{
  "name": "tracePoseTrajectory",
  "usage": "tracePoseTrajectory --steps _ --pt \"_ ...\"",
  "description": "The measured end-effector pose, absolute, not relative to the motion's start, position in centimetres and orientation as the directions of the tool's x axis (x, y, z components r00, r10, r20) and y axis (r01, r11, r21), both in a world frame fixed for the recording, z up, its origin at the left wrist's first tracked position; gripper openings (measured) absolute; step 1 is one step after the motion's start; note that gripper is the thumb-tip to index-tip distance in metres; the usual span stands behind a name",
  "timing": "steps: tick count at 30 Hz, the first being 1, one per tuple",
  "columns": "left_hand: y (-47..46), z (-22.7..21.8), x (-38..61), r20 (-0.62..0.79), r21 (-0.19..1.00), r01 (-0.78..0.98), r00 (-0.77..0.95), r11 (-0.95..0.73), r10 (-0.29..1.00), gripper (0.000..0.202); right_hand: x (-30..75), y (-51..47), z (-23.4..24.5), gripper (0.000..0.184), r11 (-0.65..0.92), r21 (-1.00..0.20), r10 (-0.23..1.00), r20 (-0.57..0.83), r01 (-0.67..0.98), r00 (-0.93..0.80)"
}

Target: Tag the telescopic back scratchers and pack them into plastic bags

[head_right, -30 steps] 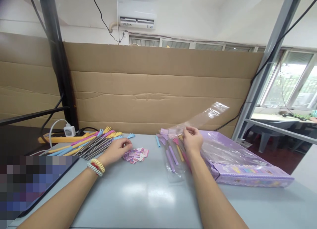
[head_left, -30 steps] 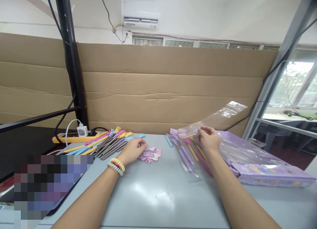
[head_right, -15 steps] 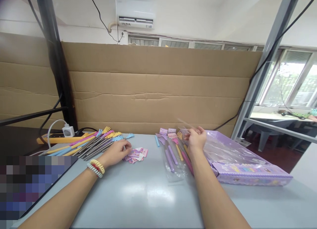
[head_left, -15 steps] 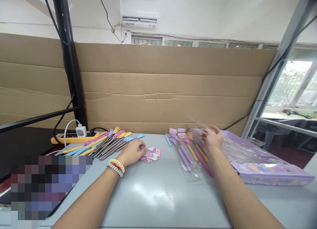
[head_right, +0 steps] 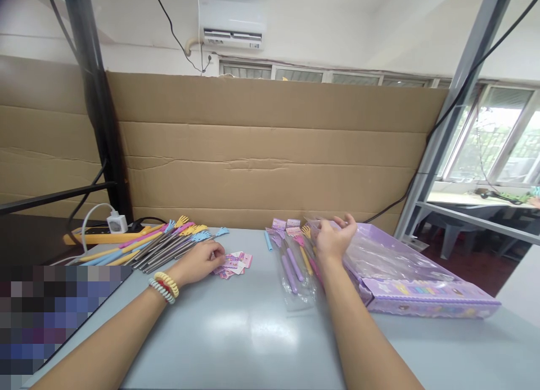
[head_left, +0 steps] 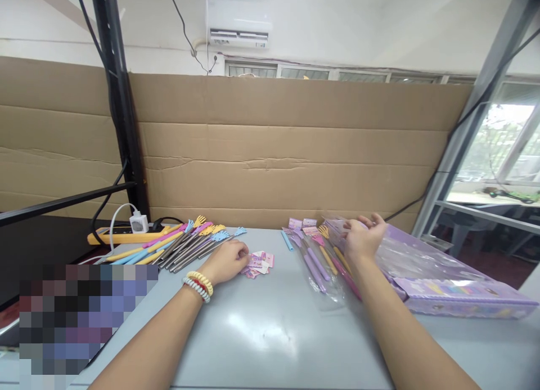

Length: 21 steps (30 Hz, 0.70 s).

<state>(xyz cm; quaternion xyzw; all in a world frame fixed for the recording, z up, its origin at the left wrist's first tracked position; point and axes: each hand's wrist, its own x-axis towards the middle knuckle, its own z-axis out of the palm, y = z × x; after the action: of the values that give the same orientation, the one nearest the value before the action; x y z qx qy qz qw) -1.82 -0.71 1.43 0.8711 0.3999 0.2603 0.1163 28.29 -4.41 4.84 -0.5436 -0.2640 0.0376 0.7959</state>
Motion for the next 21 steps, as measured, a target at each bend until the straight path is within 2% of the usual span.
tracePoseTrajectory --steps 2,4,7,10,15,19,21 --pt "-0.6 1.3 -1.8 0.356 0.413 0.637 0.545 -0.651 0.759 0.025 27.4 -4.4 4.4 0.047 0.380 -0.863 0.411 0.480 0.332 0.775" --pt "-0.6 1.3 -1.8 0.351 0.413 0.638 0.547 -0.650 0.760 0.025 26.5 -4.4 4.0 0.029 0.336 -0.835 0.527 0.550 0.435 0.648" --pt "-0.6 1.4 -1.9 0.351 0.409 0.640 0.548 -0.651 0.759 0.024 25.2 -4.4 3.4 0.020 0.231 -0.742 0.711 0.571 0.630 0.411" --pt "-0.7 1.4 -1.9 0.351 0.408 0.641 0.547 -0.650 0.760 0.025 24.7 -4.2 2.9 0.018 0.086 -0.604 0.842 0.470 0.792 0.266" --pt "-0.8 1.5 -1.8 0.343 0.412 0.639 0.551 -0.649 0.760 0.025 25.2 -3.8 2.2 0.017 -0.146 -0.401 0.934 0.245 0.905 0.259" --pt "-0.7 1.3 -1.8 0.335 0.408 0.634 0.566 -0.657 0.754 0.026 25.2 -4.0 2.2 0.007 -0.202 -0.388 0.956 0.122 0.899 0.268" --pt "-0.6 1.3 -1.8 0.335 0.409 0.633 0.565 -0.657 0.753 0.026 25.0 -4.1 2.2 0.015 -0.188 -0.410 0.966 0.085 0.892 0.243"
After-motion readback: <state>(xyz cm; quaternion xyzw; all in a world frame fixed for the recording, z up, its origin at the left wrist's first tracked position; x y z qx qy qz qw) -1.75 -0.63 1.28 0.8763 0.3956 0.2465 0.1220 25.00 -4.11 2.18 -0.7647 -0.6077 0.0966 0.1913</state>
